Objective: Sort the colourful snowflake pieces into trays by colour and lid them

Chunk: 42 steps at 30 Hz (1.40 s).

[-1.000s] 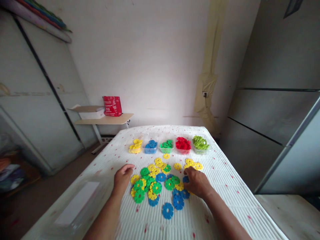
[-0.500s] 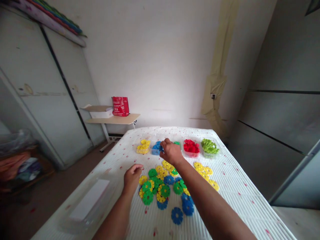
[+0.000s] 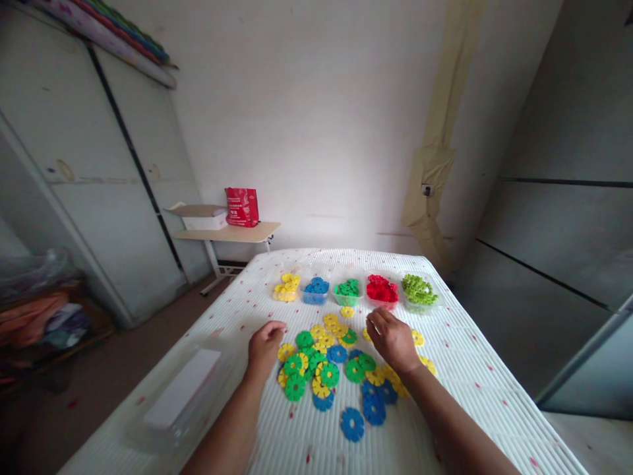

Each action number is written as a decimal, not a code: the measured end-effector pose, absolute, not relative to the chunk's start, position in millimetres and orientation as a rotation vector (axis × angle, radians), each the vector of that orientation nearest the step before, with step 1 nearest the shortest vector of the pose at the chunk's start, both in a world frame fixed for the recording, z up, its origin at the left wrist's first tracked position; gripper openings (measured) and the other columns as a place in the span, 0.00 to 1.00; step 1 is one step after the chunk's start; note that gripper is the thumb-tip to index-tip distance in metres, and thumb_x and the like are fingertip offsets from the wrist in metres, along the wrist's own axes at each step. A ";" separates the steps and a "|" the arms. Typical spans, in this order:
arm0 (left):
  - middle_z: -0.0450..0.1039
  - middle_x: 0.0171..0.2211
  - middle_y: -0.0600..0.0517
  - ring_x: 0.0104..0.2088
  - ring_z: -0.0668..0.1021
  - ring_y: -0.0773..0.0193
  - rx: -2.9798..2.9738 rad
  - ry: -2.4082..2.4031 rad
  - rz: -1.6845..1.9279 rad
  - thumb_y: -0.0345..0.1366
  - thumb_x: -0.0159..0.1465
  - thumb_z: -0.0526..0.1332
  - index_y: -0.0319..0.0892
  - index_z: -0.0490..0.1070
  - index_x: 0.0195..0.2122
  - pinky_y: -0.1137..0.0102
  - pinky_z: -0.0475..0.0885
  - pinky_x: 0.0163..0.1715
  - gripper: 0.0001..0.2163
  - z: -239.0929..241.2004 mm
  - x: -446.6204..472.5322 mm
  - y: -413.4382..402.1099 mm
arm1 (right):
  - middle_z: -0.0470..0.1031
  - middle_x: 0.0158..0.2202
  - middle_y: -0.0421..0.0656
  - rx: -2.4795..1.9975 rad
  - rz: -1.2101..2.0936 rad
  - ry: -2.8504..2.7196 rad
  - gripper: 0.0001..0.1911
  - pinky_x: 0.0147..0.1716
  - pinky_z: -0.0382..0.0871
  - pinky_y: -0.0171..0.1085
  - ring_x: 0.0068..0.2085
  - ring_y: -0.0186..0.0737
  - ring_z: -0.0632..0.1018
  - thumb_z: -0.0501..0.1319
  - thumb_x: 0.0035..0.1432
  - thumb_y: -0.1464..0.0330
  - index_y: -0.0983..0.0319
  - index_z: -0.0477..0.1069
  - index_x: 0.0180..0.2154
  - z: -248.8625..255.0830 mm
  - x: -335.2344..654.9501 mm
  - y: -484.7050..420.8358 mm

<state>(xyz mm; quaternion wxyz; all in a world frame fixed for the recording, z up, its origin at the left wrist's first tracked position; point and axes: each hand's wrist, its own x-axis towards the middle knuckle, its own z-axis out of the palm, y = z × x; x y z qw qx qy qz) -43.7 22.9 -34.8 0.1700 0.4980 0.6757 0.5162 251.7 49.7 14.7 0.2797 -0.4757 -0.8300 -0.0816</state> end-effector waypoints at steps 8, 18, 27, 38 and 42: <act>0.77 0.29 0.51 0.32 0.77 0.62 1.428 1.892 1.473 0.34 0.53 0.53 0.41 0.73 0.29 0.69 0.70 0.36 0.10 -32.3 -43.9 19.6 | 0.73 0.36 0.49 -1.409 -0.156 -2.061 0.18 0.33 0.66 0.34 0.35 0.39 0.75 0.45 0.62 0.64 0.63 0.71 0.34 -4.0 298.3 41.1; 0.76 0.34 0.50 0.38 0.75 0.62 1.699 1.915 1.263 0.33 0.51 0.58 0.42 0.75 0.35 0.69 0.67 0.42 0.11 -32.6 -37.5 19.0 | 0.75 0.40 0.47 -1.418 0.001 -2.130 0.16 0.36 0.68 0.36 0.36 0.40 0.76 0.48 0.59 0.67 0.61 0.72 0.40 -3.6 271.2 39.7; 0.73 0.41 0.48 0.44 0.71 0.53 1.950 2.119 0.843 0.42 0.49 0.63 0.49 0.76 0.40 0.65 0.63 0.41 0.15 -23.3 -24.9 12.2 | 0.72 0.44 0.48 -1.552 0.082 -2.350 0.15 0.40 0.67 0.36 0.43 0.42 0.74 0.55 0.55 0.66 0.61 0.71 0.44 9.5 206.8 38.9; 0.74 0.39 0.51 0.43 0.72 0.55 1.956 2.066 0.831 0.35 0.47 0.64 0.47 0.73 0.35 0.66 0.62 0.40 0.12 -21.1 -19.9 10.8 | 0.71 0.39 0.47 -1.633 0.185 -2.238 0.13 0.37 0.64 0.34 0.40 0.41 0.74 0.56 0.54 0.66 0.64 0.70 0.42 -2.4 209.4 35.2; 0.75 0.34 0.55 0.40 0.73 0.60 1.960 2.023 0.863 0.30 0.48 0.61 0.47 0.72 0.34 0.69 0.61 0.40 0.12 -20.3 -17.1 9.4 | 0.70 0.40 0.46 -1.644 0.185 -2.156 0.14 0.39 0.65 0.34 0.40 0.40 0.74 0.56 0.52 0.69 0.63 0.69 0.42 -3.4 211.6 33.5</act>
